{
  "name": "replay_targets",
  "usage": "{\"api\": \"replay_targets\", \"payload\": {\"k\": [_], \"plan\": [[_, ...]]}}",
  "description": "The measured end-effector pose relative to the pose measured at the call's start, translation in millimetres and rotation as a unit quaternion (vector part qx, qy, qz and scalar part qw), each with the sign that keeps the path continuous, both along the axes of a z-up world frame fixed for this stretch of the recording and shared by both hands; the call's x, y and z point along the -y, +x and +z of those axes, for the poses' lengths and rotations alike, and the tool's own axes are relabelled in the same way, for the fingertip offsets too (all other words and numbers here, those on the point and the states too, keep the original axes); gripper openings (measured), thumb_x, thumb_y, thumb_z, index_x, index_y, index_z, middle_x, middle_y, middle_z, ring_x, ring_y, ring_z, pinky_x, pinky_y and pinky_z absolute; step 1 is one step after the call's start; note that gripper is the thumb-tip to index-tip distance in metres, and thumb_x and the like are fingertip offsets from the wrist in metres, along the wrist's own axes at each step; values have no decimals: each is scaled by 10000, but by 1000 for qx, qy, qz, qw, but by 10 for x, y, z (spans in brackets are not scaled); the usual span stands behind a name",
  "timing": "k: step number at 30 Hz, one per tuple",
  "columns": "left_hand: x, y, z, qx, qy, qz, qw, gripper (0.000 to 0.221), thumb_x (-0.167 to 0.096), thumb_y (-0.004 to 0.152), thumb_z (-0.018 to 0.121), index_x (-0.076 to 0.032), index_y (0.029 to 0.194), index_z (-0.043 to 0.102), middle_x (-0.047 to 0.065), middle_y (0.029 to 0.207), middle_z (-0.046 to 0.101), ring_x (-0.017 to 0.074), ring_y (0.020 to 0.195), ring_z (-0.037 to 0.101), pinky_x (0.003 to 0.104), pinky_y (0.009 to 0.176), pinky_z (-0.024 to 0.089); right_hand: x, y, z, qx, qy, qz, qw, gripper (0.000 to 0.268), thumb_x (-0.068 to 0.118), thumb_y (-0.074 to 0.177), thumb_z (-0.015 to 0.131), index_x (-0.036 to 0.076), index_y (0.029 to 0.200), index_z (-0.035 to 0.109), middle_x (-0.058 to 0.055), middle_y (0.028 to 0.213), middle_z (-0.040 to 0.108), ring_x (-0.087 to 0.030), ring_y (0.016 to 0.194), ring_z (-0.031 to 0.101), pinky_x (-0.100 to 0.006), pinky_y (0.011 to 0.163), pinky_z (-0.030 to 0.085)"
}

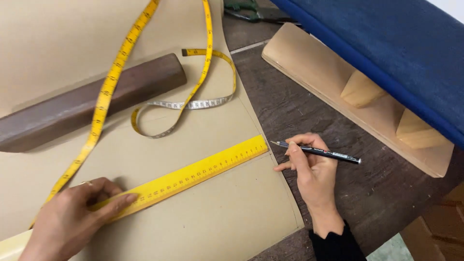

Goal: The person is measuring an orange garment sleeve and marking dimensions on pattern paper using a ruler, measuring tape, and a pen.

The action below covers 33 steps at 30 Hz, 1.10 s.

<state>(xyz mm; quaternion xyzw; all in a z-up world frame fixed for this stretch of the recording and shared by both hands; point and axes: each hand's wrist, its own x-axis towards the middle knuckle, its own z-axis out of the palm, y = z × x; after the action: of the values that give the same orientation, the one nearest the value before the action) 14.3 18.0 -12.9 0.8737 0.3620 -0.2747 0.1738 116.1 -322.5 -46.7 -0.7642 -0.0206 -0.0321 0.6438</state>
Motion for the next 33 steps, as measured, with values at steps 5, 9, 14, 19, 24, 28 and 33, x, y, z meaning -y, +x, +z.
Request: {"api": "replay_targets", "payload": {"k": [5,9,14,19,24,28,33], "plan": [[-100,-24,-142,20,-39,25,999,302,-523,740,775,-222,724,793,0,611,669,124,627,558,260,642,427,-30,6,-17,7,-29,13,999,173,176,937,501,21,965,573,-81,757,478,-74,566,467,-321,507,665],[-126,-61,-214,34,-33,5,999,347,-541,726,771,-198,669,764,27,544,547,135,562,497,272,581,399,-5,9,-49,10,-4,30,999,167,176,942,507,29,984,572,-71,699,484,-55,556,439,-325,510,664],[-134,-75,-287,37,-20,20,999,342,-535,720,787,-198,672,760,17,531,560,136,543,487,267,566,407,-32,2,-10,6,2,33,999,152,143,928,531,23,1019,549,-80,543,487,-127,774,652,-307,502,660],[-207,-77,-400,23,-19,22,999,314,-537,694,818,-225,681,782,-15,539,592,132,531,502,248,556,414,-13,14,2,8,0,28,1000,171,152,919,539,21,1029,556,-124,636,558,-107,678,613,-311,507,661],[-247,-84,-466,9,-10,18,1000,320,-548,681,825,-232,684,777,-16,552,589,133,542,523,246,570,430,-4,5,18,19,-1,30,999,186,168,921,543,18,1028,559,-125,648,563,-92,654,592,-301,509,661],[-246,-70,-450,6,-13,14,1000,322,-534,692,829,-216,673,777,-24,540,639,117,525,535,231,549,429,7,3,4,15,2,37,999,173,149,922,538,19,1034,559,-149,753,614,-73,551,523,-302,517,662],[-202,-35,-387,-12,-7,22,1000,333,-547,695,815,-217,693,768,-48,575,706,121,547,569,236,574,461,11,4,7,15,7,39,999,162,143,921,540,23,1027,564,-134,725,601,-71,569,532,-297,515,660]]}}
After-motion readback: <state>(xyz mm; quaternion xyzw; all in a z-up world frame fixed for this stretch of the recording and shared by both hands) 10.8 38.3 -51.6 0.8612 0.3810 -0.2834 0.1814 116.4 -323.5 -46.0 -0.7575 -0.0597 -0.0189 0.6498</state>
